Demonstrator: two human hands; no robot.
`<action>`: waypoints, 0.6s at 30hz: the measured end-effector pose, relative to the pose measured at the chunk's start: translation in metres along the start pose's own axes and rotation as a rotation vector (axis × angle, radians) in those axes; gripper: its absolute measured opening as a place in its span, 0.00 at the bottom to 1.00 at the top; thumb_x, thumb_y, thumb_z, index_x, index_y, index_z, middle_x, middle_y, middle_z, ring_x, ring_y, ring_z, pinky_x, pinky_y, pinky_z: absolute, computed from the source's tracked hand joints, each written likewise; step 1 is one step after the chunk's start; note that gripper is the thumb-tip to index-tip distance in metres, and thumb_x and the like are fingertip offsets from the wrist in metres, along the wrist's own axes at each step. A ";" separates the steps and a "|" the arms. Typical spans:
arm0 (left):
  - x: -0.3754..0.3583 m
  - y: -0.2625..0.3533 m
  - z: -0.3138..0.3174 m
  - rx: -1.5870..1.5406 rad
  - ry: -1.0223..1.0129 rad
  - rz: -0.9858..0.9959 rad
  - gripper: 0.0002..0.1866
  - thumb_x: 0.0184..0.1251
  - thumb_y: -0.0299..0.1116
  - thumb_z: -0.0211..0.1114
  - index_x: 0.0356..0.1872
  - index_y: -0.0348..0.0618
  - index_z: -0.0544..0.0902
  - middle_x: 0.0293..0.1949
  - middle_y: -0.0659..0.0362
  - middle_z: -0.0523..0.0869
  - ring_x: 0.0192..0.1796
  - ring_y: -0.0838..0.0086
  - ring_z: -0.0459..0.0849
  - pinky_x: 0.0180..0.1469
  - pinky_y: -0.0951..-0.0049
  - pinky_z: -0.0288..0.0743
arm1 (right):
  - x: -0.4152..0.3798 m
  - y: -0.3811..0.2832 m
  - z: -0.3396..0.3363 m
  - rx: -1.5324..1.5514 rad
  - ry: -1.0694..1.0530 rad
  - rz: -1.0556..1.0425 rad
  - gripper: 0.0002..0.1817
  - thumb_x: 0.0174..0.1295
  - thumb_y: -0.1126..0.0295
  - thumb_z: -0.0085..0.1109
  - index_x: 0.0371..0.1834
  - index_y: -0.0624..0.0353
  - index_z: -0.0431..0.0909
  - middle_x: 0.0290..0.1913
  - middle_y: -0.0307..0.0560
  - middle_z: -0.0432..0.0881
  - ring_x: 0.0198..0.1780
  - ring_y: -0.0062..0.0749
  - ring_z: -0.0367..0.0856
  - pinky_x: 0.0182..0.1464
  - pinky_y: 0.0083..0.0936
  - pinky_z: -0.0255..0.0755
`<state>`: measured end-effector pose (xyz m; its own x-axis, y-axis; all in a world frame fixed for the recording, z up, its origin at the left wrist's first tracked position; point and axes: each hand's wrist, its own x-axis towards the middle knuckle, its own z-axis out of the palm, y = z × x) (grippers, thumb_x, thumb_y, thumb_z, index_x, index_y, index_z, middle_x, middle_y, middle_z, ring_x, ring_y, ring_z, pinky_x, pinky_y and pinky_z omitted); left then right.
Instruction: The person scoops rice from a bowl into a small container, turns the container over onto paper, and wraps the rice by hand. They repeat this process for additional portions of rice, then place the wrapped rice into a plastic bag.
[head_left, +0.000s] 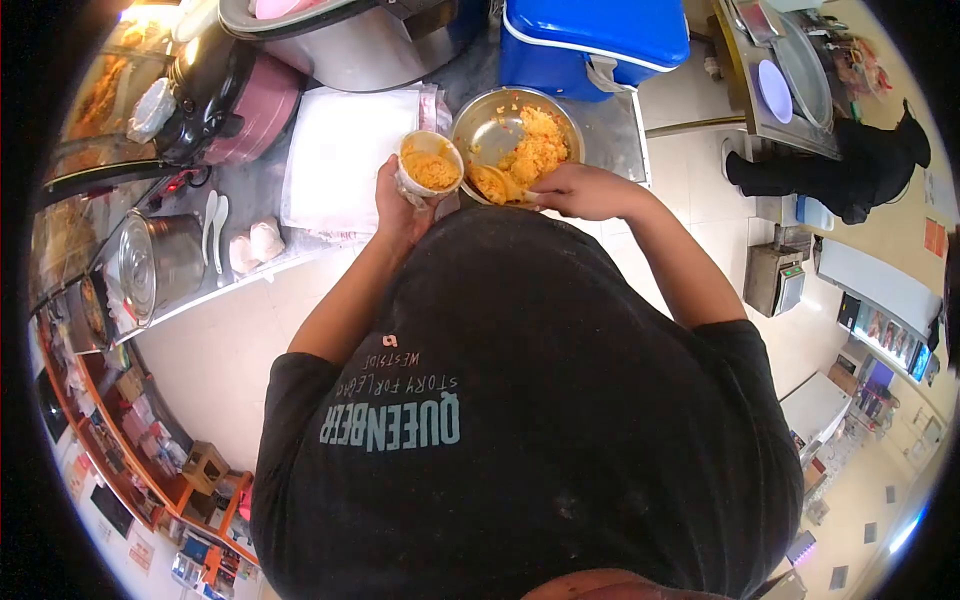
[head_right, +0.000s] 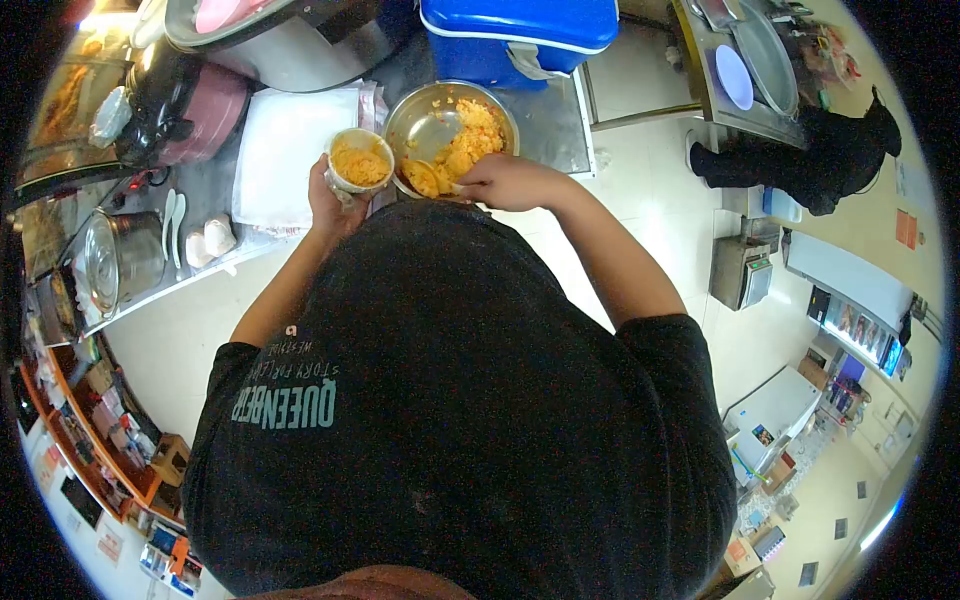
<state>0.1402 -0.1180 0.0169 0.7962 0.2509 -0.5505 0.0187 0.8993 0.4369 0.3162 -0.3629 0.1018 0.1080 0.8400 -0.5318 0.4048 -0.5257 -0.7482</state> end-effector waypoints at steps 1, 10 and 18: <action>0.003 -0.001 -0.002 -0.013 -0.006 0.016 0.31 0.80 0.55 0.41 0.68 0.40 0.71 0.63 0.48 0.81 0.65 0.54 0.81 0.68 0.48 0.74 | -0.005 0.010 -0.005 0.094 -0.022 0.048 0.17 0.77 0.60 0.53 0.53 0.61 0.85 0.21 0.43 0.76 0.24 0.31 0.75 0.30 0.31 0.68; 0.008 0.015 0.027 0.034 0.005 0.233 0.29 0.82 0.49 0.41 0.67 0.36 0.72 0.64 0.48 0.80 0.67 0.57 0.79 0.71 0.54 0.70 | -0.041 0.041 0.021 0.814 0.259 0.059 0.18 0.78 0.63 0.54 0.63 0.60 0.82 0.22 0.28 0.67 0.22 0.14 0.61 0.25 0.17 0.56; 0.025 -0.020 0.104 -0.034 -0.053 0.019 0.27 0.81 0.50 0.44 0.65 0.38 0.75 0.61 0.51 0.82 0.64 0.57 0.80 0.69 0.55 0.71 | -0.040 -0.012 0.023 -0.129 0.818 -0.079 0.20 0.72 0.67 0.56 0.65 0.56 0.80 0.28 0.44 0.84 0.30 0.35 0.85 0.35 0.34 0.77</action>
<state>0.2226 -0.1666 0.0689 0.8273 0.2493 -0.5035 -0.0162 0.9064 0.4222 0.2857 -0.3931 0.1227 0.6803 0.7328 0.0139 0.5347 -0.4832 -0.6933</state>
